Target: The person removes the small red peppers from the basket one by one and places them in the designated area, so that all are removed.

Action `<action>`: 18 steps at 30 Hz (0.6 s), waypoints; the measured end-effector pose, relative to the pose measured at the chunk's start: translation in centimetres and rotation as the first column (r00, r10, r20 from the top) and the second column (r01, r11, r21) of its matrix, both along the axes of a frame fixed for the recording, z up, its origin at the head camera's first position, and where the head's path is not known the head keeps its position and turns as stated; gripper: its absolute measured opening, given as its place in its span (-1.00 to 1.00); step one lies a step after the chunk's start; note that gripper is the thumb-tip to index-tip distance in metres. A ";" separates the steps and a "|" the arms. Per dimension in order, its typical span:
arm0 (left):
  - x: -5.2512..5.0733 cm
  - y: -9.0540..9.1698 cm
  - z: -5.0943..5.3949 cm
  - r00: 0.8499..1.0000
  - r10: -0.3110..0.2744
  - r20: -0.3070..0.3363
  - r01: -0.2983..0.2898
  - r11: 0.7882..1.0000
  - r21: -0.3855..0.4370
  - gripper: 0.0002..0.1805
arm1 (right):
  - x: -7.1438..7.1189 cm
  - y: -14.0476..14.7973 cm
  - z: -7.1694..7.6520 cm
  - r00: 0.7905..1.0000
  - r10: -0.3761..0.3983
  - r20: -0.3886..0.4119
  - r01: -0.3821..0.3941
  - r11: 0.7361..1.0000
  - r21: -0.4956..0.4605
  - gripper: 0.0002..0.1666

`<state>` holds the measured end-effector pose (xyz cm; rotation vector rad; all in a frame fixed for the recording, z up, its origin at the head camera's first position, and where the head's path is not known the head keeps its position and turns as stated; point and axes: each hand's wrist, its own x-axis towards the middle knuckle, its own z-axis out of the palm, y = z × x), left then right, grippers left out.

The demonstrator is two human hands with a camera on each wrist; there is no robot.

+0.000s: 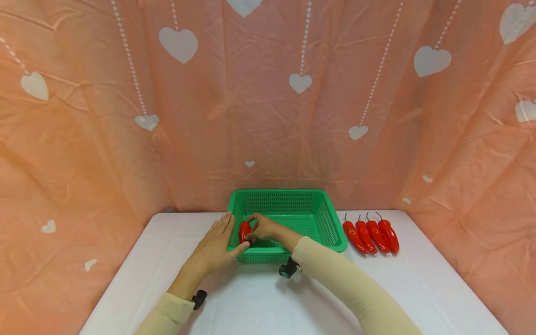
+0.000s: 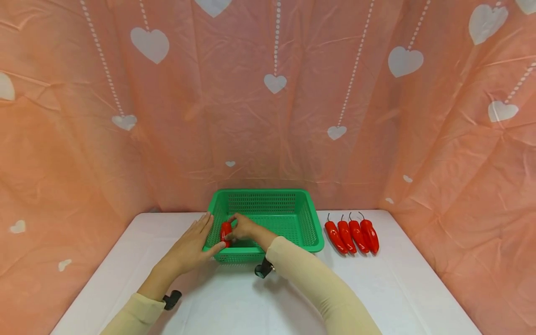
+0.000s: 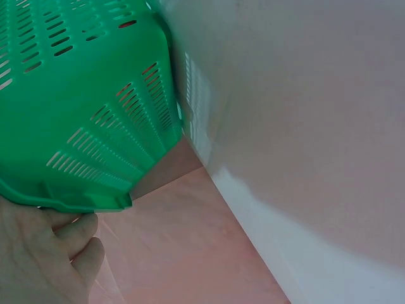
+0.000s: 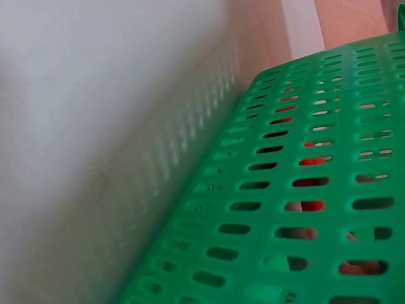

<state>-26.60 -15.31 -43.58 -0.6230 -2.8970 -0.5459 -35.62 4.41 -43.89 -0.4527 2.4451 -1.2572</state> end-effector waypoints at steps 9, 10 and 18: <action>0.0 0.0 0.1 1.000 -0.005 0.003 0.005 1.000 -0.003 0.10 | 0.0 -0.1 0.1 0.999 -0.003 0.042 0.007 0.995 -0.096 -0.33; 0.0 0.0 0.1 1.000 -0.006 0.003 0.006 1.000 -0.003 0.10 | -0.1 -0.1 0.2 0.999 -0.002 0.047 0.007 0.994 -0.107 -0.33; 0.0 -0.1 0.1 1.000 -0.005 -0.002 0.005 1.000 -0.004 0.12 | -0.2 0.0 0.4 0.999 -0.037 -0.012 0.035 0.991 -0.126 -0.34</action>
